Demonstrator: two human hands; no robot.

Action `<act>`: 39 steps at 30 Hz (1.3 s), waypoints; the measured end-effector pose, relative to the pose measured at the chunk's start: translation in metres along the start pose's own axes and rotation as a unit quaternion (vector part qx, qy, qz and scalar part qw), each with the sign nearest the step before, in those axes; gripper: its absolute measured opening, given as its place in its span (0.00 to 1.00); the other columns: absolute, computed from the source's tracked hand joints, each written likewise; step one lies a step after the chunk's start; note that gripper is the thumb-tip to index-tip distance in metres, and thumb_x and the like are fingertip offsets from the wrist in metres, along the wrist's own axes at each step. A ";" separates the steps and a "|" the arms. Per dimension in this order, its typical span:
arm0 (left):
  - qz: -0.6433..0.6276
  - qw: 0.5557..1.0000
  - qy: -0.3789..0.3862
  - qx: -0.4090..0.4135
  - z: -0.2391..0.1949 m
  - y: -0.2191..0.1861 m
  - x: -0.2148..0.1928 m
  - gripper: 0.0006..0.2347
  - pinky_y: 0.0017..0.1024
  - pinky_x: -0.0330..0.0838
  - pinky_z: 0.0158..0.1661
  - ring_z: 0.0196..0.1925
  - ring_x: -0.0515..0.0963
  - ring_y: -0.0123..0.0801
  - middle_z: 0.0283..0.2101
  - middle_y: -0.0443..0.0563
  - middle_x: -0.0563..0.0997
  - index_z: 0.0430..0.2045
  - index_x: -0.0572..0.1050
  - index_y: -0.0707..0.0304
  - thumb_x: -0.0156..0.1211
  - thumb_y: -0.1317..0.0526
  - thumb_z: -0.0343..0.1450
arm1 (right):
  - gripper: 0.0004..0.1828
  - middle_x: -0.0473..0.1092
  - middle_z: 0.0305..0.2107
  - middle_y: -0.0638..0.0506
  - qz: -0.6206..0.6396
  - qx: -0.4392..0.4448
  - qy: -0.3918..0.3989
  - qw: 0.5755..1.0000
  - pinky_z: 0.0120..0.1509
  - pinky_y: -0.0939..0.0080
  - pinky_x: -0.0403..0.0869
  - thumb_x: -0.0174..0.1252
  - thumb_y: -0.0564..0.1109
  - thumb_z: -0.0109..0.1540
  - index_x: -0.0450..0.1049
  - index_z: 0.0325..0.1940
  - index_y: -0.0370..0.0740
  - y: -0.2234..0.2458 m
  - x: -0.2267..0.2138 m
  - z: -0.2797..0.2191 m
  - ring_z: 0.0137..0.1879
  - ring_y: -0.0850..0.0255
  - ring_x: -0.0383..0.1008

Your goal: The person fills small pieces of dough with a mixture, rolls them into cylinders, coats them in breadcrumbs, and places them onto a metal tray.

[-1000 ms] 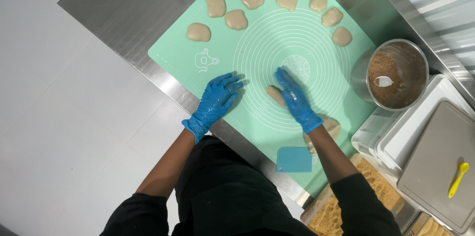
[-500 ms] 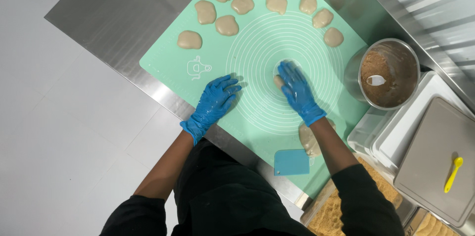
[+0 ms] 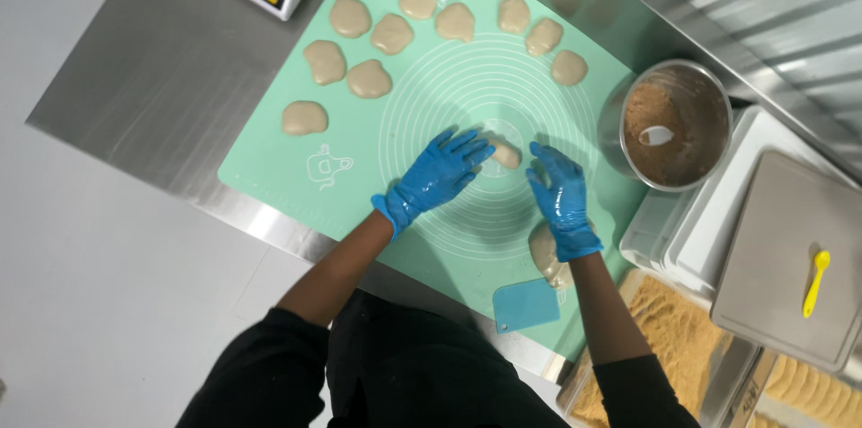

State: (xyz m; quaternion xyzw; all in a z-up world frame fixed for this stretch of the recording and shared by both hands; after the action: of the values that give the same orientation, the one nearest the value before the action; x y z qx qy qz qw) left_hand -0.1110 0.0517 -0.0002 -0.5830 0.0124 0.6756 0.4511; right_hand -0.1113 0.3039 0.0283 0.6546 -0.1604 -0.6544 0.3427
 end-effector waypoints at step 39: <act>-0.202 0.950 0.239 0.004 -0.047 -0.466 0.211 0.20 0.45 0.63 0.58 0.56 0.76 0.43 0.54 0.54 0.78 0.55 0.73 0.57 0.66 0.55 0.69 | 0.22 0.76 0.49 0.47 0.166 0.435 -0.136 0.874 0.46 0.60 0.74 0.66 0.43 0.60 0.76 0.59 0.40 -0.101 -0.195 -0.542 0.46 0.58 0.75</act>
State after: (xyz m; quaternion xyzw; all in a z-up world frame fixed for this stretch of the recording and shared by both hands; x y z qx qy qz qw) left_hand 0.2346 0.4277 0.0535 -0.7159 0.0041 0.4111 0.5643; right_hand 0.3709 0.6334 0.0580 0.6056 -0.5805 -0.5348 0.1016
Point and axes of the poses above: each hand's wrist, its own z-axis towards the middle knuckle, its own x-axis out of the palm, y = z × x, the point moved 3 cm from there along z, towards the middle knuckle
